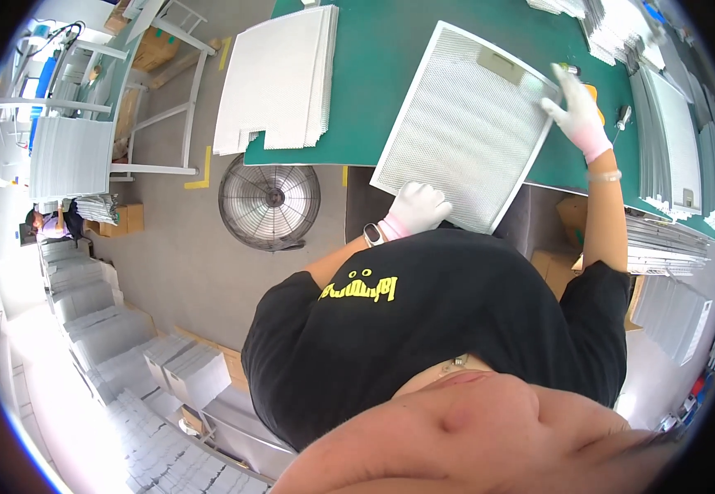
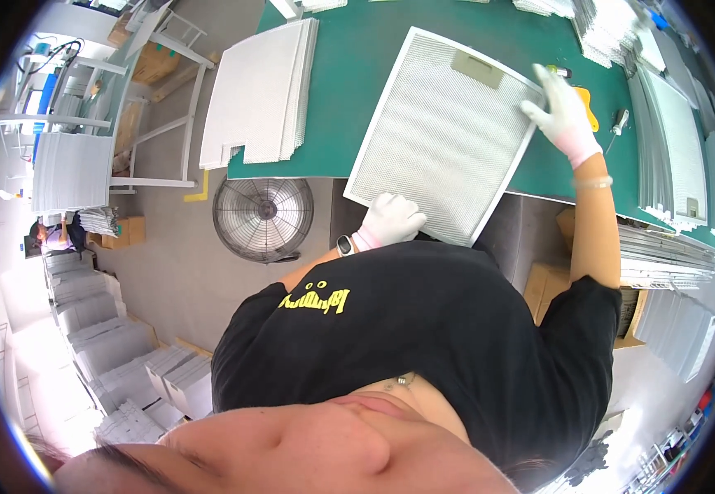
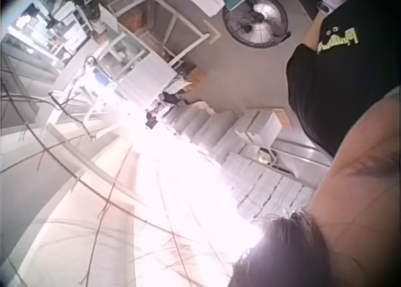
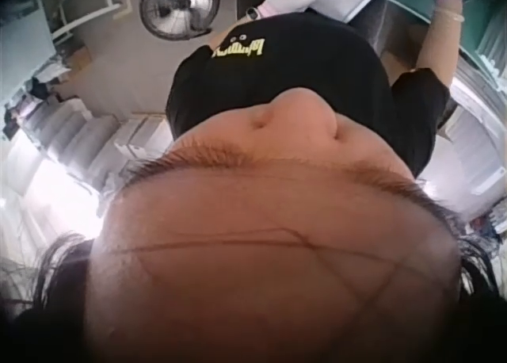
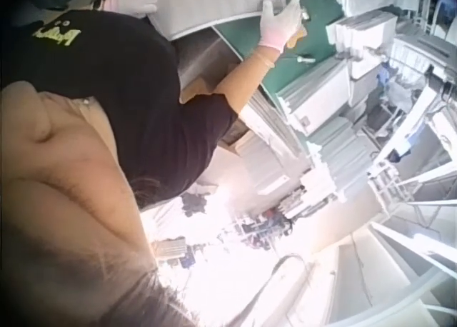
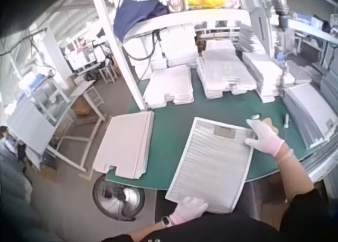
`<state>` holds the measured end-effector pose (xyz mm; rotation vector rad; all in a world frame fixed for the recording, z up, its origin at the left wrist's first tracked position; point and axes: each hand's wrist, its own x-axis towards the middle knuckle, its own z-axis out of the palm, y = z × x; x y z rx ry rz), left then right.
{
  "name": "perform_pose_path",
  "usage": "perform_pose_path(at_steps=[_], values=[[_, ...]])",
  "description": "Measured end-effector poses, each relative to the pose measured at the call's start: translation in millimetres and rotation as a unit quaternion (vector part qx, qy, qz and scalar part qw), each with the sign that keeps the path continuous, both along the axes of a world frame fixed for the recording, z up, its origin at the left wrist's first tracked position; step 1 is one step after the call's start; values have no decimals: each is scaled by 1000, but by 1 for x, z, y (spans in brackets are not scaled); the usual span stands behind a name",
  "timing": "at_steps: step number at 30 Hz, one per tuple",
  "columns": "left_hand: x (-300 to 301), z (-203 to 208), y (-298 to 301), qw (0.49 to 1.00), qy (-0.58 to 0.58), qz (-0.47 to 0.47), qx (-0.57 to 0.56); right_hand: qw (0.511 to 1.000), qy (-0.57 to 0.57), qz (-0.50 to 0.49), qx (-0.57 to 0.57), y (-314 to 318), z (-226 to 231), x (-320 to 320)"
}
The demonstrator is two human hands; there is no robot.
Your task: Assembling industrial metal grills by attaching frames and using power tools.
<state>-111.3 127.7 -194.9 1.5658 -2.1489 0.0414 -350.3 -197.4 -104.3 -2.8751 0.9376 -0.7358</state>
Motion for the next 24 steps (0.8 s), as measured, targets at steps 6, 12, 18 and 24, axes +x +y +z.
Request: perform_pose_path(at_steps=[6, 12, 18, 24], values=[[46, 29, 12, 985, 64, -154, 51, 938, 19, 73, 339, 24, 51, -17], [160, 82, 23, 901, -19, 410, -141, 902, -296, -259, 180, 72, 38, -163], [213, 89, 4, 813, -71, 528, 235, 723, -610, -305, 113, 53, 65, -275], [222, 110, 1, 798, -59, 527, 286, 749, -326, -525, 240, -27, 33, -376]])
